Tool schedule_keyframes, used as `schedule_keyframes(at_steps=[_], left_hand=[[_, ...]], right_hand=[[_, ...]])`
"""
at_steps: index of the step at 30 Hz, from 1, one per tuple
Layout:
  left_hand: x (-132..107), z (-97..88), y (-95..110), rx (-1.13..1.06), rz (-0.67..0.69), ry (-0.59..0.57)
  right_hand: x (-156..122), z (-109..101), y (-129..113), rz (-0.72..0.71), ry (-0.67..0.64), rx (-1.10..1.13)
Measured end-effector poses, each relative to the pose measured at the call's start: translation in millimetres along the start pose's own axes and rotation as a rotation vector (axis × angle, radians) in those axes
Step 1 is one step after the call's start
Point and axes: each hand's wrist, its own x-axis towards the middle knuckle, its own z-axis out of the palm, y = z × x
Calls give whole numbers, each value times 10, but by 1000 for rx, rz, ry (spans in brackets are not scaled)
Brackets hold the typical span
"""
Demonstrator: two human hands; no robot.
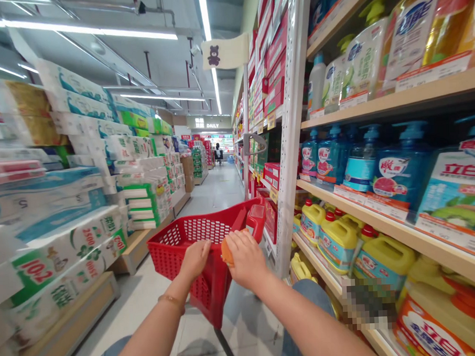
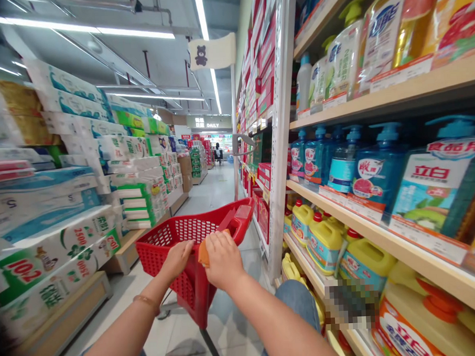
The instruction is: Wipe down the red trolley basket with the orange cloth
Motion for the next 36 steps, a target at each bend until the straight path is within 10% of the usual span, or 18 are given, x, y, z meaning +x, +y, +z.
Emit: schedule_keyframes(at_steps=[6,12,20,23,31,36], left_hand=[[25,195,-41,68,-73,22],[-31,210,-103,85,-2,-45],[-160,170,-80,227,-112,-51],[-180,182,0,167,-53,-92],[-465,-25,-458,290,-219,-175],[-542,26,-268,328,-167,-176]], right_hand=[[43,16,281,256,83,-79],[27,294,164,36,-12,-58],[66,443,293,247,61,-61],[-3,656,205,124,-1,-19],[-57,759,564,207,8,-13],[-156,970,237,99,-91,102]])
